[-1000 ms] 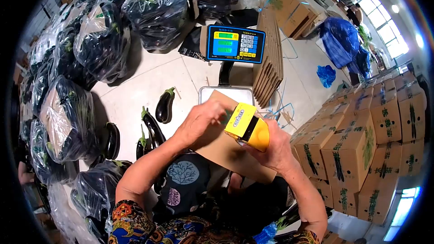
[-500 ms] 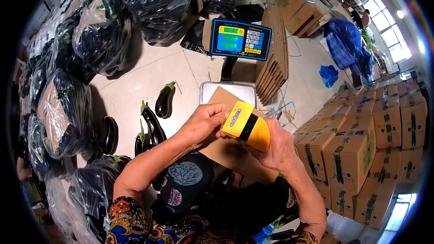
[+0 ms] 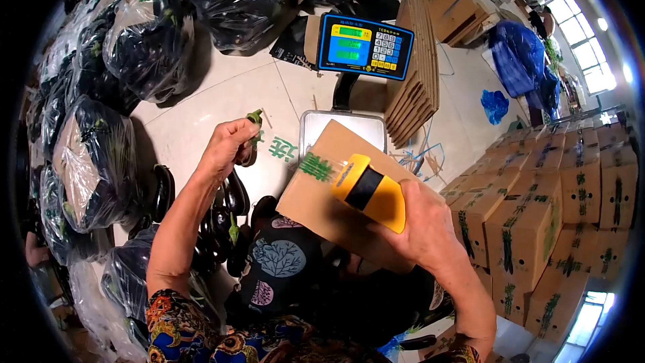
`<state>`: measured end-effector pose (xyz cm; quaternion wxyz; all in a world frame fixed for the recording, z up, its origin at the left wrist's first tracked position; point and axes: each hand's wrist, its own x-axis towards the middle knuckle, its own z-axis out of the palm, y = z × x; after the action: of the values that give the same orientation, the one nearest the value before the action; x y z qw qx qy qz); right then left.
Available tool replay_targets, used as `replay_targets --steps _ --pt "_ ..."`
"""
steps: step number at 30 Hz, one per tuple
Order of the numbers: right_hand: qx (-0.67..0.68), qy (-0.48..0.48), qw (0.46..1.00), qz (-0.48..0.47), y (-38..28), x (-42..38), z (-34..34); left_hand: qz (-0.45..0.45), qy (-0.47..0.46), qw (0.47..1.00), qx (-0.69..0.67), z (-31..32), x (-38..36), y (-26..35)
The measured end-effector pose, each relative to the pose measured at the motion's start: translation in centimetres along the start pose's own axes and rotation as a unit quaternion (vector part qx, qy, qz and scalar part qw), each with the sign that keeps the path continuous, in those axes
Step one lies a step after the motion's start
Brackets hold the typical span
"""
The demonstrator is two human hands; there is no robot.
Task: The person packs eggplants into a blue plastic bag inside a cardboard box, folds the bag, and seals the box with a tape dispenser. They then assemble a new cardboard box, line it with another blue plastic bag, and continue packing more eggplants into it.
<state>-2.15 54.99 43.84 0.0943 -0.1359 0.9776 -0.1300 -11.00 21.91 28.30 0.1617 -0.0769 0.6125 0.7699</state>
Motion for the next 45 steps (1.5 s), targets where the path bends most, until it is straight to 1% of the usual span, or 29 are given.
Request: replay_targets --steps 3,7,10,11,12,13,14,15,16,17,20,21,24,25,26,28,29,31,34,35,36,38,39,40,41,42,43,44,45 --pt "0.01 -0.032 0.999 0.03 -0.2 0.7 -0.1 -0.002 -0.005 0.998 -0.059 0.6 0.1 -0.3" --pt "-0.067 0.023 0.997 -0.033 -0.5 1.3 0.9 0.022 0.02 0.999 -0.024 0.6 1.5 -3.6" --pt "-0.064 0.03 0.996 -0.052 -0.5 1.9 1.2 0.049 0.041 0.998 -0.001 1.2 2.8 -6.9" --pt "-0.068 0.02 0.997 -0.044 -0.5 2.0 1.2 0.038 0.061 0.996 0.059 2.1 2.7 -7.1" --pt "-0.072 0.01 0.997 -0.037 -0.7 2.0 1.2 0.063 0.071 0.988 0.124 2.4 3.6 -9.5" --pt "-0.075 0.0 0.997 -0.032 -0.7 2.2 1.1 0.144 0.045 0.972 0.179 3.0 4.2 -12.1" --pt "-0.079 0.001 0.996 -0.038 -0.8 2.3 1.1 0.224 0.02 0.946 0.233 4.2 4.0 -12.6" --pt "-0.083 0.003 0.996 -0.043 -0.8 2.3 1.1 0.178 0.011 0.945 0.273 5.1 3.7 -12.9" --pt "-0.087 0.004 0.995 -0.047 -0.9 2.2 1.1 0.132 0.002 0.941 0.312 6.1 3.3 -11.9" --pt "-0.09 0.004 0.995 -0.039 -0.9 2.2 1.2 0.172 -0.008 0.914 0.368 6.2 3.2 -11.7" --pt "-0.091 0.003 0.995 -0.033 -1.3 2.6 1.5 0.118 -0.011 0.882 0.457 6.4 2.9 -10.7" --pt "-0.088 0.002 0.996 -0.03 -1.5 2.6 1.5 0.102 -0.014 0.887 0.451 6.5 3.1 -10.6" --pt "-0.082 0.009 0.996 -0.034 -1.3 2.1 1.7 0.062 -0.006 0.87 0.489 6.2 3.4 -12.3" --pt "-0.084 0.016 0.996 -0.04 -1.1 2.5 1.7 0.048 -0.033 0.881 0.47 5.3 4.4 -15.0" --pt "-0.083 0.019 0.996 -0.037 -1.2 2.4 1.7 0.032 -0.03 0.885 0.464 5.3 4.3 -14.9" --pt "-0.078 0.018 0.996 -0.029 -1.4 2.2 1.7 0.093 -0.018 0.895 0.435 4.8 5.2 -16.4" --pt "-0.068 0.025 0.997 -0.035 -1.4 2.2 1.7 0.09 -0.001 0.937 0.337 5.4 5.0 -14.3" --pt "-0.062 0.024 0.997 -0.037 -1.5 2.4 1.6 0.074 0.029 0.988 0.132 7.3 4.7 -10.9" --pt "-0.056 0.004 0.998 -0.028 -1.0 2.5 1.7 0.08 -0.043 0.991 0.097 9.0 7.5 -14.7" --pt "-0.057 0.001 0.998 -0.023 -0.8 2.5 1.7 0.069 -0.03 0.986 0.146 8.5 8.1 -16.4" --pt "-0.062 0.004 0.998 -0.026 -0.7 2.5 1.7 0.092 -0.032 0.967 0.235 7.5 8.9 -18.0" --pt "-0.069 0.008 0.997 -0.023 -0.5 2.1 2.0 0.129 -0.043 0.903 0.407 6.5 8.6 -17.0" --pt "-0.067 0.019 0.997 -0.032 -0.5 1.9 1.9 0.094 -0.041 0.9 0.425 6.3 8.5 -16.7" --pt "-0.063 0.03 0.997 -0.04 -0.6 1.8 1.9 0.232 0.016 0.886 0.401 6.6 8.2 -15.9" --pt "-0.056 0.042 0.997 -0.044 -0.6 1.7 2.0 0.033 -0.028 0.961 0.275 7.3 6.7 -9.9" --pt "-0.037 0.034 0.998 -0.044 -0.5 1.5 2.2 0.007 -0.032 0.991 0.132 8.3 6.0 -8.0" --pt "-0.018 0.026 0.998 -0.045 -0.3 1.5 2.3 0.009 -0.084 0.994 0.073 9.6 4.5 -4.0" --pt "-0.001 0.021 0.999 -0.045 -0.2 1.4 2.2 -0.008 -0.11 0.989 0.103 11.2 2.9 -0.4" --pt "0.008 0.005 1.0 -0.012 -0.3 1.2 2.3 0.105 -0.097 0.959 0.244 11.9 2.9 -0.5"
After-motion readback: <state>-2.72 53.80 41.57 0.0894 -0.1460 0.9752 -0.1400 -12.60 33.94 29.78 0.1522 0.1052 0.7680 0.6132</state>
